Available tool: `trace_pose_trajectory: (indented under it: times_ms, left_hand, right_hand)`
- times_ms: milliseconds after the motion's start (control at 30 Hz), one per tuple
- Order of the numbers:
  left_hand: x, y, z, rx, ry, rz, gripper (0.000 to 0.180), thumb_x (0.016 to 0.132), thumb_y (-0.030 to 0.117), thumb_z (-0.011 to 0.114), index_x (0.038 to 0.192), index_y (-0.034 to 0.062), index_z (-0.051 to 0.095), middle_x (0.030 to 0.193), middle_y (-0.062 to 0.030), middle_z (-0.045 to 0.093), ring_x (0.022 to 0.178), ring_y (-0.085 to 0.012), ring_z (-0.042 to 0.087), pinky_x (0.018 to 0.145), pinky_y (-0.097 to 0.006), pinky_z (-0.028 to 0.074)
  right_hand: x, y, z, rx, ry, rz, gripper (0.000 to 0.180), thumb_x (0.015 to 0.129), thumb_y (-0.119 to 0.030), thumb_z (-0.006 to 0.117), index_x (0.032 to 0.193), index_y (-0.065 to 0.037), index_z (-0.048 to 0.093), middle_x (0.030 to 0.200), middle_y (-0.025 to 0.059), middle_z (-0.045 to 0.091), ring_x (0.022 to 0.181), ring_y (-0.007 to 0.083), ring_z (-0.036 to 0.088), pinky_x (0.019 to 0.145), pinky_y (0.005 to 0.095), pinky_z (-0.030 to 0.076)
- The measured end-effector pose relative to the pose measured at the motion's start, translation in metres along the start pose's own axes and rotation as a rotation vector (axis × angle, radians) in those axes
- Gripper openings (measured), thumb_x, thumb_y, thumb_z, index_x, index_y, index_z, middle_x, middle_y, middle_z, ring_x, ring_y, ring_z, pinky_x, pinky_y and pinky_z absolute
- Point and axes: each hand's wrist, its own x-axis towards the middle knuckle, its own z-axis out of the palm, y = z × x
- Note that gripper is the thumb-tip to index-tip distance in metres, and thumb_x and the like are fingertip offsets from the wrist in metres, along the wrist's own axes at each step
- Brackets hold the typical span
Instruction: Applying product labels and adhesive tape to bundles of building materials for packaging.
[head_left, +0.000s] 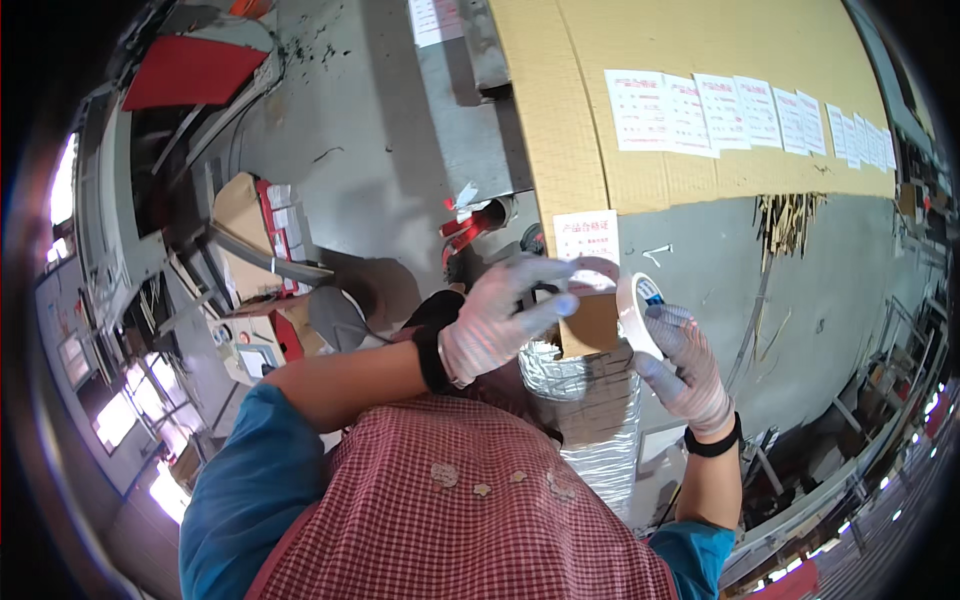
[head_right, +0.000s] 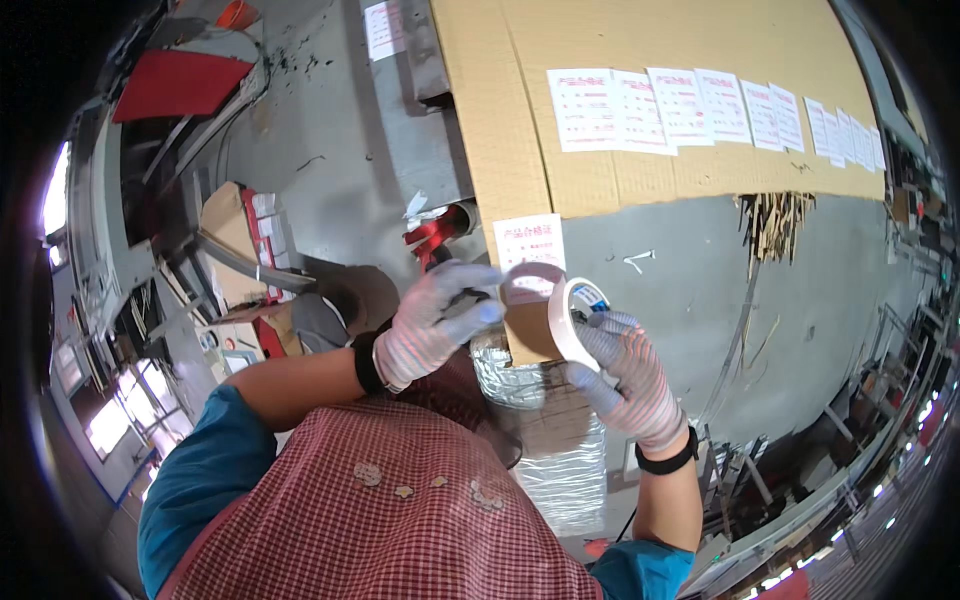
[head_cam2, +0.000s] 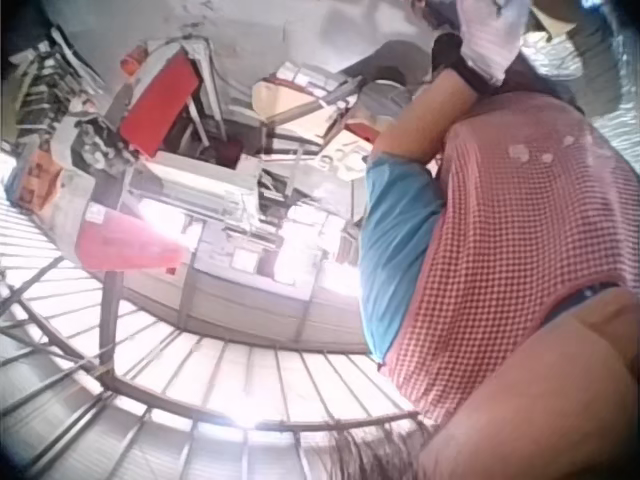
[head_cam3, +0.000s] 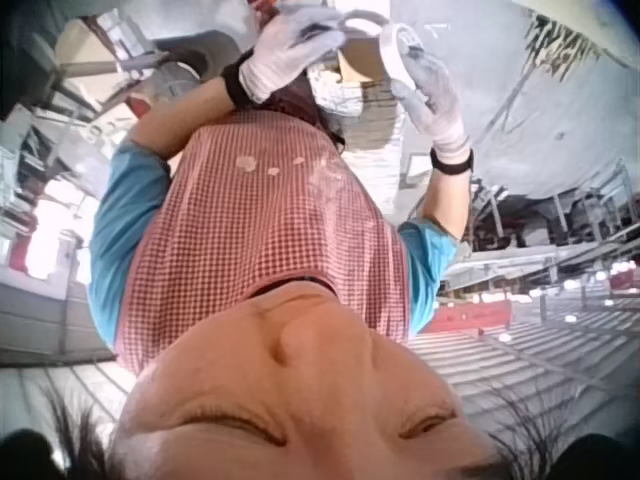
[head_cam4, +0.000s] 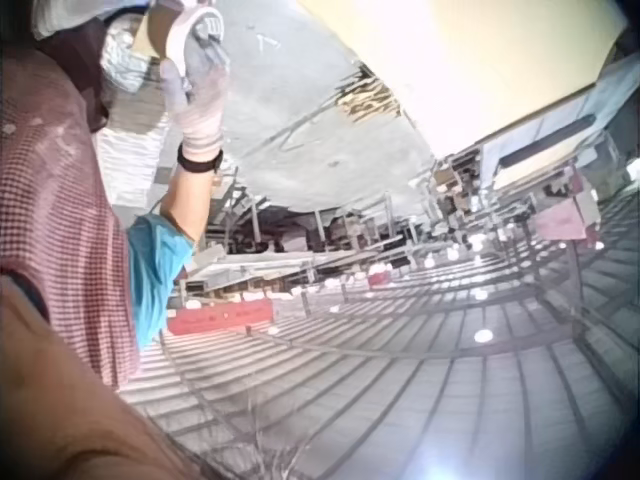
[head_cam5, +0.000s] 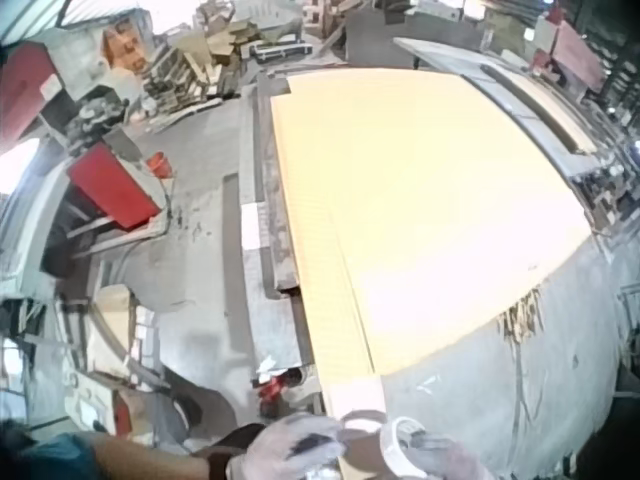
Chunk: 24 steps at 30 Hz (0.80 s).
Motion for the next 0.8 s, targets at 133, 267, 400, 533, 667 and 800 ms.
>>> trace_pose_trajectory:
  times_ms: [133, 267, 400, 533, 667, 800]
  left_hand:
    - [0.014, 0.009, 0.001, 0.150, -0.202, 0.004, 0.040, 0.093, 0.026, 0.068, 0.124, 0.0016, 0.063, 0.105, -0.0141, 0.069, 0.106, -0.0245, 0.064, 0.097, -0.036, 0.048]
    - [0.021, 0.006, -0.001, -0.039, -0.264, -0.092, 0.037, 0.092, 0.024, 0.069, 0.122, 0.0027, 0.066, 0.107, -0.0136, 0.070, 0.106, -0.0259, 0.066, 0.097, -0.036, 0.050]
    - [0.019, -0.001, -0.013, 0.208, -0.260, 0.090, 0.020, 0.091, 0.018, 0.068, 0.101, 0.0004, 0.069, 0.100, -0.0105, 0.069, 0.096, -0.0215, 0.067, 0.086, -0.034, 0.052]
    - [0.003, -0.005, -0.027, -0.198, -0.555, -0.122, 0.017, 0.085, 0.007, 0.071, 0.082, 0.0052, 0.054, 0.074, 0.0028, 0.051, 0.069, -0.0084, 0.047, 0.065, -0.027, 0.042]
    - [-0.010, -0.015, -0.040, -0.075, -0.470, -0.275, 0.035, 0.089, 0.010, 0.072, 0.069, 0.0082, 0.043, 0.068, 0.0018, 0.051, 0.065, -0.0086, 0.052, 0.062, -0.027, 0.044]
    - [0.018, -0.058, -0.043, -0.238, -0.173, -0.495, 0.024, 0.092, 0.018, 0.072, 0.079, 0.0053, 0.056, 0.077, -0.0060, 0.064, 0.070, -0.0103, 0.059, 0.067, -0.027, 0.048]
  right_hand:
    - [0.001, -0.010, 0.005, -0.046, -0.039, -0.009, 0.043, 0.083, -0.022, 0.076, 0.121, -0.003, 0.067, 0.114, 0.0195, 0.063, 0.109, 0.0390, 0.057, 0.098, 0.0467, 0.043]
    - [0.003, -0.011, 0.003, 0.000, -0.061, -0.082, 0.042, 0.083, -0.023, 0.077, 0.120, -0.004, 0.068, 0.109, 0.0179, 0.064, 0.110, 0.0384, 0.056, 0.099, 0.0472, 0.042]
    - [0.013, -0.009, 0.007, 0.003, -0.125, -0.130, 0.039, 0.081, -0.023, 0.077, 0.115, -0.005, 0.069, 0.088, 0.0138, 0.064, 0.089, 0.0361, 0.061, 0.092, 0.0465, 0.045]
    - [0.035, -0.020, 0.012, -0.038, -0.102, -0.090, 0.039, 0.082, -0.030, 0.076, 0.111, -0.005, 0.069, 0.069, 0.0131, 0.057, 0.067, 0.0355, 0.057, 0.075, 0.0428, 0.048]
    - [0.065, -0.033, -0.013, -0.130, -0.430, -0.122, 0.034, 0.087, -0.031, 0.072, 0.108, -0.005, 0.070, 0.063, 0.0167, 0.055, 0.065, 0.0369, 0.057, 0.065, 0.0422, 0.047]
    - [0.095, 0.026, -0.025, -0.018, -0.284, 0.495, 0.041, 0.088, -0.034, 0.074, 0.113, -0.002, 0.070, 0.090, 0.0170, 0.071, 0.083, 0.0246, 0.068, 0.079, 0.0369, 0.052]
